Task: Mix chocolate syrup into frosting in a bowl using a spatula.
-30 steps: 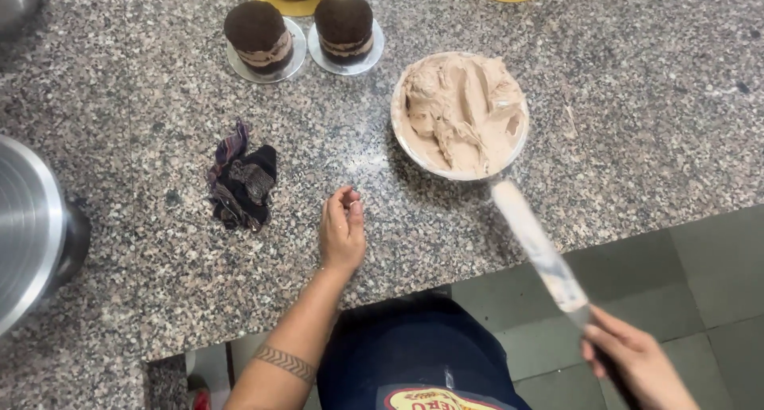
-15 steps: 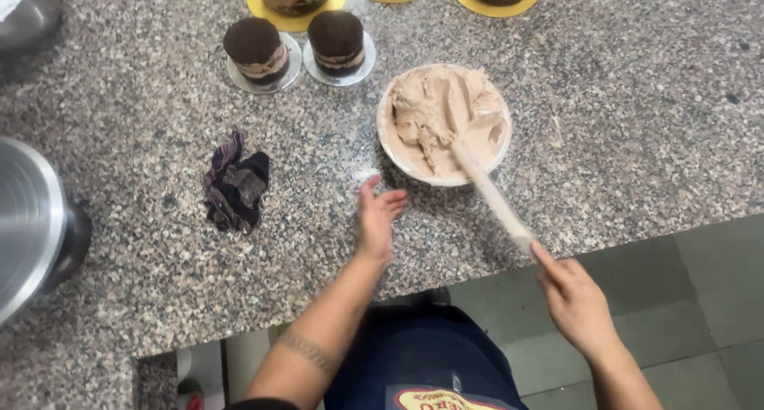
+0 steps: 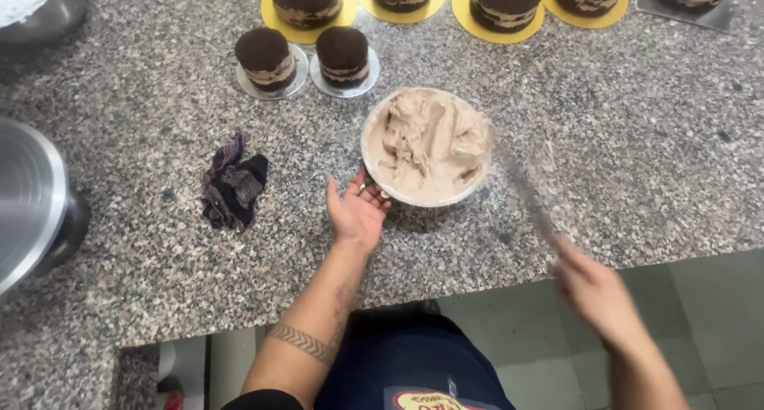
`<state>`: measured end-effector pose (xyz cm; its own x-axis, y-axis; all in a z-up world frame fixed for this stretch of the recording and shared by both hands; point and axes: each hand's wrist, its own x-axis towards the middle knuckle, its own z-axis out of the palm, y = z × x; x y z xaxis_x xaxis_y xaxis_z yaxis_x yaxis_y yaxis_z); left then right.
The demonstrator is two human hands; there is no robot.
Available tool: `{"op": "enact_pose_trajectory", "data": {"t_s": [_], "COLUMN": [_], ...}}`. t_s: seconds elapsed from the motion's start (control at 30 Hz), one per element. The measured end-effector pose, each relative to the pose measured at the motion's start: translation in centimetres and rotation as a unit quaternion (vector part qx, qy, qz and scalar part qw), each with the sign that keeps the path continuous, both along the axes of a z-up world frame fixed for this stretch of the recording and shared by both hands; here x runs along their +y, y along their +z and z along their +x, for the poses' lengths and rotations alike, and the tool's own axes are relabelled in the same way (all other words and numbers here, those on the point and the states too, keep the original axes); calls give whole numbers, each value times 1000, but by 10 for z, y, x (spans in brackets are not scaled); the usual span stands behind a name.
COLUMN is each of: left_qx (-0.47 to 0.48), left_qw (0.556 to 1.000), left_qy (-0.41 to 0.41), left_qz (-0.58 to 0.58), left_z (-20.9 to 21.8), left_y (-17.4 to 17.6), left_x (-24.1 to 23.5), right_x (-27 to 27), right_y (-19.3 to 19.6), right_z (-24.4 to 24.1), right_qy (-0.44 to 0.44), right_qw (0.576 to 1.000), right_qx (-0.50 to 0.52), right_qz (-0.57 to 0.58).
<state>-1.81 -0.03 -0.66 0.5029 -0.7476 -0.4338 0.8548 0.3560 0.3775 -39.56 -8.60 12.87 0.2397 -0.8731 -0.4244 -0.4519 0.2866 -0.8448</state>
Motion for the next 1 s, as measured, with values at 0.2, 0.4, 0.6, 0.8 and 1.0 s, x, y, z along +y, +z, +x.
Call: {"op": "enact_pose_trajectory", "data": {"t_s": [0.2, 0.4, 0.6, 0.8, 1.0], "left_qx": [-4, -57, -59, -78, -141], "left_qw": [1000, 997, 998, 995, 983], "left_qy": [9, 31, -22, 49, 65], "left_qz": [-24, 41, -5, 25, 101], "left_z": [21, -13, -42, 37, 52], "left_y": [15, 2, 16, -13, 6], "left_x": [22, 28, 14, 24, 44], "right_x": [-3, -9, -34, -72, -67], "right_y": [24, 3, 71, 5, -21], "right_z": [60, 45, -37, -68, 32], "right_qy": [304, 317, 397, 222, 183], "right_qw": [938, 847, 787, 945, 966], "right_qx": [148, 239, 421, 139, 80], "right_qz": [-82, -353, -214, -195, -163]}}
